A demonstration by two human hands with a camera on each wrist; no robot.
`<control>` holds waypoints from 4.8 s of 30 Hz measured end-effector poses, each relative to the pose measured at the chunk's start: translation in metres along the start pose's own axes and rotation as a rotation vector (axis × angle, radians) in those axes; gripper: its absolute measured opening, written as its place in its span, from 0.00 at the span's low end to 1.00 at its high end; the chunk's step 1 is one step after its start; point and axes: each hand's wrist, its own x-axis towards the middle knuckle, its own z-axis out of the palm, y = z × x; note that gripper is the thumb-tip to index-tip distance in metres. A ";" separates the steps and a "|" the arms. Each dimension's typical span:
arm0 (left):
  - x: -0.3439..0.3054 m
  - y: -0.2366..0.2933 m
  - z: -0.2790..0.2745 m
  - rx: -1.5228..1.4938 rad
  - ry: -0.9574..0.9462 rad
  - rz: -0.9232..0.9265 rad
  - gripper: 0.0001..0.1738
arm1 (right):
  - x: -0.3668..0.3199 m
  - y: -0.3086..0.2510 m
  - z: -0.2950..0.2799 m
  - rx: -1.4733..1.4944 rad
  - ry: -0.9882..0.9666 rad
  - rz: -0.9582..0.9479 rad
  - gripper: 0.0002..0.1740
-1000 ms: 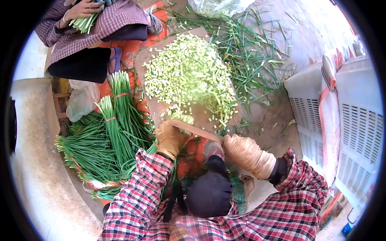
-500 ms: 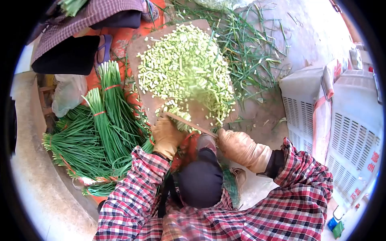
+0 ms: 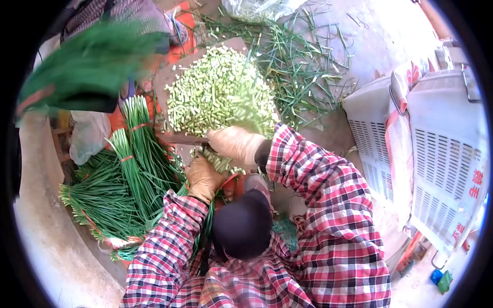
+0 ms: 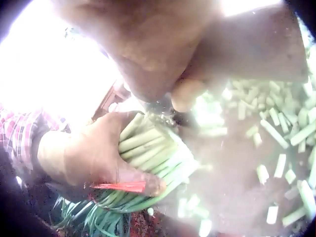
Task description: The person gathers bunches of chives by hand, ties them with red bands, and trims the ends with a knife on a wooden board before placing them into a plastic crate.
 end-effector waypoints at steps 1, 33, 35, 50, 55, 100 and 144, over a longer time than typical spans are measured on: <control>0.003 -0.002 0.005 0.016 0.015 0.006 0.55 | 0.002 0.004 -0.005 0.001 0.022 -0.002 0.13; -0.165 -0.085 -0.093 -0.943 0.447 0.434 0.43 | -0.039 -0.049 -0.004 -0.035 0.395 0.110 0.12; -0.183 -0.115 -0.088 -1.113 0.480 0.427 0.50 | -0.059 -0.102 -0.059 0.215 0.129 0.081 0.18; -0.333 -0.088 -0.199 -1.181 0.256 0.837 0.67 | -0.159 -0.313 -0.036 1.361 0.575 -0.433 0.37; -0.312 -0.136 -0.138 -0.908 0.244 0.960 0.63 | -0.188 -0.329 -0.035 1.599 0.402 -0.360 0.35; -0.355 -0.112 -0.086 -1.383 0.305 0.319 0.35 | -0.165 -0.384 -0.103 -0.043 0.756 -0.438 0.15; -0.300 -0.208 -0.090 -1.864 -0.268 1.302 0.39 | -0.201 -0.438 -0.090 0.368 1.095 -1.020 0.36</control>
